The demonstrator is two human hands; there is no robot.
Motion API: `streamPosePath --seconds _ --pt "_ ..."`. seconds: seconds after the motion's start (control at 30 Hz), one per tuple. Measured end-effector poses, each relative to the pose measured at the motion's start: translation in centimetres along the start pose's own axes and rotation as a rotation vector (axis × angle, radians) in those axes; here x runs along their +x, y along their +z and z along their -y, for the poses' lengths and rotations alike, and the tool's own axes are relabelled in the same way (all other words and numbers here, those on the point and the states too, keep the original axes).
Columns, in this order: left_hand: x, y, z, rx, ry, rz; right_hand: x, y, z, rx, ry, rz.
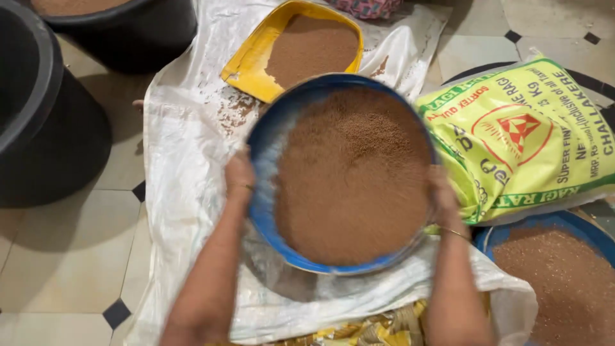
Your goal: Manually sort through ragi grains in a tray to remove impurities or specific seeds.
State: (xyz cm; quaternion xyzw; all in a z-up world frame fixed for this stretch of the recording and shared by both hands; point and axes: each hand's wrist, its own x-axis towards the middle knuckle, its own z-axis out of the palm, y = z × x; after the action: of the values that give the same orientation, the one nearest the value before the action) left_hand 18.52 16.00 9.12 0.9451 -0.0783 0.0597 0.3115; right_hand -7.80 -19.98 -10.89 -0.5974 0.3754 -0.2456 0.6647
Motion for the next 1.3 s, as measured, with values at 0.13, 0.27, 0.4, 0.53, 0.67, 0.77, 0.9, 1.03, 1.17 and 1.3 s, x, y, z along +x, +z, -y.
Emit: streamPosePath --seconds 0.13,0.27,0.4,0.53,0.67,0.77,0.9,1.03,1.17,1.3 --pt "-1.2 -9.3 0.2 0.257 -0.259 0.181 -8.5 -2.2 9.9 0.18 0.478 0.227" --pt "-10.7 -1.5 7.7 0.225 -0.168 0.323 -13.0 -13.8 6.4 -0.162 0.392 0.273" --pt "-10.2 6.4 5.4 0.118 -0.057 0.17 -6.4 -17.8 11.8 0.136 0.233 0.048" --pt "-4.3 -2.6 -2.9 0.081 -0.351 0.236 2.2 -10.7 2.0 0.064 0.034 0.143" --pt "-6.7 -2.7 3.7 0.27 -0.442 0.317 -1.9 -5.6 -3.0 0.09 0.471 0.126" --pt "-9.2 -2.7 1.6 0.269 -0.497 0.293 -6.9 -3.3 3.2 -0.312 -0.313 0.134" --pt "-8.2 2.2 -0.3 0.344 0.314 -0.078 -5.8 2.4 12.6 -0.742 -0.598 -0.04" --pt "-10.2 13.1 4.0 -0.099 0.324 0.207 -4.1 6.9 11.1 -0.461 -0.255 0.212" --pt "-16.9 10.4 -5.1 -0.177 0.173 0.335 -10.6 9.9 8.2 -0.201 -0.126 0.262" --pt "-22.5 21.2 -2.6 -0.764 -0.425 0.088 -13.7 12.2 8.2 0.498 0.399 0.235"
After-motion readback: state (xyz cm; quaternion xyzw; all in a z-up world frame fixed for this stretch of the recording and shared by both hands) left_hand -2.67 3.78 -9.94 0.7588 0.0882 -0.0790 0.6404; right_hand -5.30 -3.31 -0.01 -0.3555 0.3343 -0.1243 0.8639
